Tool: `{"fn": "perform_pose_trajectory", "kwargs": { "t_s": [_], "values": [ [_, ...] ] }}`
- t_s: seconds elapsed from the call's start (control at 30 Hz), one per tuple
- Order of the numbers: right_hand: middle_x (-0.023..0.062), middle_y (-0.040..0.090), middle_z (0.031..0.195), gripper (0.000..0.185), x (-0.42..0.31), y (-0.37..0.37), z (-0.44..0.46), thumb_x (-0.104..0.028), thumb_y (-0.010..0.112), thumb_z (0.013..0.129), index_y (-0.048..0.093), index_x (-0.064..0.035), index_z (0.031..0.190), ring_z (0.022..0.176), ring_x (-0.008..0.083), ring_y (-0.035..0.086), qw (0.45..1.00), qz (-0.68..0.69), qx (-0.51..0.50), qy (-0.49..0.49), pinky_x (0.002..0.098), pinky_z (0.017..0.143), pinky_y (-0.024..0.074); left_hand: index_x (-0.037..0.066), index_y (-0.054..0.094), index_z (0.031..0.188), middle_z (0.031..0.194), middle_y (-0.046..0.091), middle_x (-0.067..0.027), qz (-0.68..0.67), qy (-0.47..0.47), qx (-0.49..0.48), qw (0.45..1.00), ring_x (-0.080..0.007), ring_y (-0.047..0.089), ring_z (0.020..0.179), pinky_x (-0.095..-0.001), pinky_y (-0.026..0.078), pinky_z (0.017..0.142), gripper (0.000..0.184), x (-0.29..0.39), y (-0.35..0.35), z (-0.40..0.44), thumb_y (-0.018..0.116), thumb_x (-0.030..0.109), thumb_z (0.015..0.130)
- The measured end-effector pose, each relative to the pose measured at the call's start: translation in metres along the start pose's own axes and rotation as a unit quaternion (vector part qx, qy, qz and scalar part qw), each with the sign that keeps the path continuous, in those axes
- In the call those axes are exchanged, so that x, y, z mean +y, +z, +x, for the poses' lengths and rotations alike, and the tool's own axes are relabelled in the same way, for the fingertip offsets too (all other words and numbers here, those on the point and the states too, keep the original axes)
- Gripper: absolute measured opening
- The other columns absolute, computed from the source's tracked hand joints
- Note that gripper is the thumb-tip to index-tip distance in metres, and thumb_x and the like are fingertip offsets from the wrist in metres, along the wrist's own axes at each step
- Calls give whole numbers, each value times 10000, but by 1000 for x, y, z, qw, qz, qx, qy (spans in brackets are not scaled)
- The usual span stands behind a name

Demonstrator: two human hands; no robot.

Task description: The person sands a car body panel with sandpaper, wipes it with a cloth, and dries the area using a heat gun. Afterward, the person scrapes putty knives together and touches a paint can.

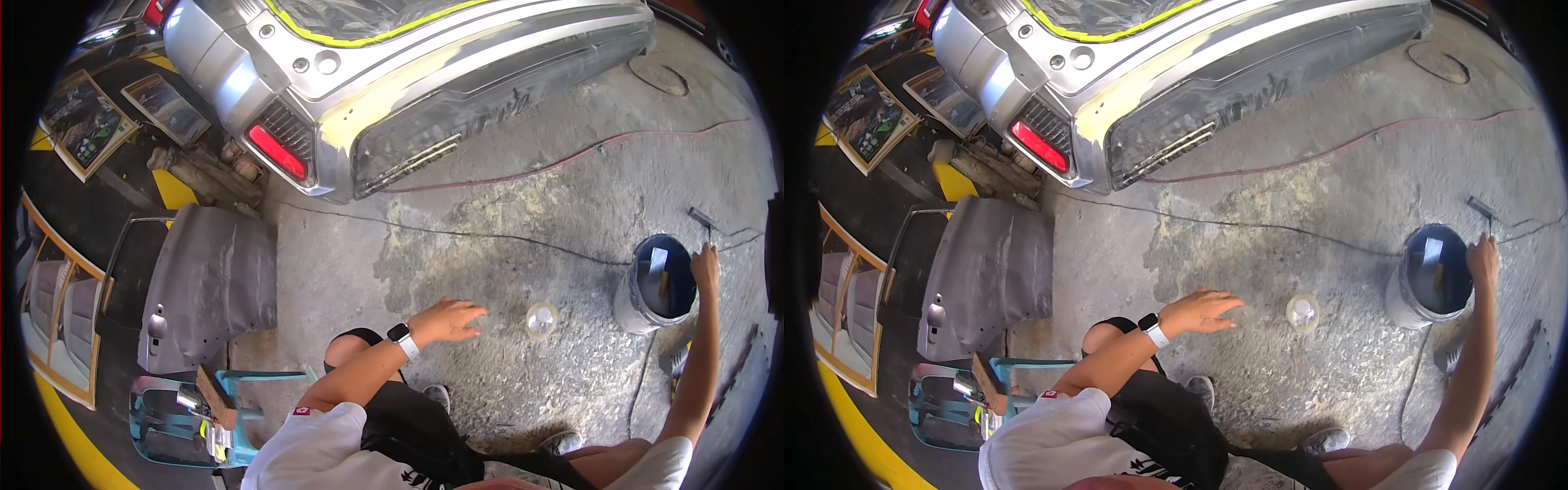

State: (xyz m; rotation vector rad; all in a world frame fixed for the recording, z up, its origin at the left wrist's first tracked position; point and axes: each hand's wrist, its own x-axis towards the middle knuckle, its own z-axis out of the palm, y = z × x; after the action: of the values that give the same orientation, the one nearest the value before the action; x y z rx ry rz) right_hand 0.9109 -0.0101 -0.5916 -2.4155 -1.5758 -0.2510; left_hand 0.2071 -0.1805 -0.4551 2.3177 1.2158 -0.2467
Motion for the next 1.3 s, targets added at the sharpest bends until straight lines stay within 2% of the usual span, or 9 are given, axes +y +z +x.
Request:
{"fn": "perform_pose_trajectory", "kwargs": {
  "t_s": [0.27, 0.77, 0.83, 0.97, 1.1, 1.2, 1.23, 1.27, 1.3],
  "values": [
    [251, 566, 1306, 409, -115, -69, -17, -208, 642, 906, 589, 0, 1254, 1200, 436, 582, 993, 78, 18, -91, 505, 979, 505, 75, 523, 1391, 1261, 629, -131, 0, 13, 28, 1000, -306, 646, 1086, -475, 408, 1042, 514, -2, 8, -4, 606, 390, 992],
    [162, 592, 1150, 244, -160, -112, -34, -161, 668, 900, 627, -32, 1103, 1094, 394, 616, 979, 145, 62, -129, 486, 876, 534, 83, 526, 1392, 1181, 646, -133, 21, -6, 26, 999, -321, 625, 1084, -458, 403, 1011, 499, 9, -4, -18, 619, 361, 988],
    [163, 595, 1142, 240, -163, -113, -32, -158, 668, 898, 627, -31, 1097, 1083, 396, 619, 977, 144, 68, -142, 485, 863, 535, 86, 519, 1416, 1267, 638, -143, 48, 10, 118, 992, -330, 606, 1161, -455, 383, 1062, 528, 1, -12, -30, 629, 362, 979],
    [168, 600, 1114, 212, -174, -107, -33, -144, 667, 887, 638, -24, 1059, 1061, 404, 622, 967, 170, 93, -163, 485, 845, 533, 66, 559, 1370, 1334, 617, -177, 85, -94, 275, 953, -363, 595, 1189, -454, 406, 1070, 508, 24, -79, -102, 673, 315, 943],
    [190, 608, 1130, 217, -179, -101, -35, -134, 663, 878, 655, -20, 1062, 1074, 417, 619, 958, 195, 92, -189, 482, 883, 528, 42, 576, 1373, 1375, 609, -143, -174, -208, 401, 875, -270, 584, 1263, -396, 452, 1065, 440, 2, -65, -196, 617, 274, 1001],
    [221, 584, 1357, 341, -192, -88, -17, -216, 603, 951, 649, -52, 1246, 1216, 382, 593, 982, 91, 24, -161, 453, 1012, 510, 26, 532, 1429, 1417, 578, -103, -533, -270, 500, 627, -245, 539, 1319, -394, 414, 1129, 446, -39, 39, -267, 510, 288, 1069],
    [219, 557, 1416, 377, -195, -91, -17, -243, 576, 979, 624, -69, 1309, 1255, 365, 577, 986, 87, 6, -140, 450, 1040, 498, 46, 497, 1467, 1463, 532, -102, -697, -247, 421, 525, -269, 506, 1352, -414, 391, 1151, 491, -48, 77, -291, 473, 345, 1078],
    [218, 568, 1385, 411, -198, -102, -31, -166, 609, 943, 597, -8, 1323, 1268, 395, 557, 969, 89, 130, -192, 465, 1053, 486, 59, 478, 1482, 1503, 488, -122, -606, -212, 430, 635, -301, 493, 1359, -433, 369, 1166, 553, -70, 147, -332, 512, 396, 1045],
    [216, 568, 1381, 412, -195, -111, -28, -168, 597, 950, 586, -9, 1330, 1262, 409, 552, 968, 166, 103, -157, 480, 1057, 481, 60, 504, 1464, 1499, 506, -114, -592, -57, 425, 682, -286, 460, 1399, -424, 357, 1155, 554, -59, 182, -356, 501, 428, 1050]
  ]
}}
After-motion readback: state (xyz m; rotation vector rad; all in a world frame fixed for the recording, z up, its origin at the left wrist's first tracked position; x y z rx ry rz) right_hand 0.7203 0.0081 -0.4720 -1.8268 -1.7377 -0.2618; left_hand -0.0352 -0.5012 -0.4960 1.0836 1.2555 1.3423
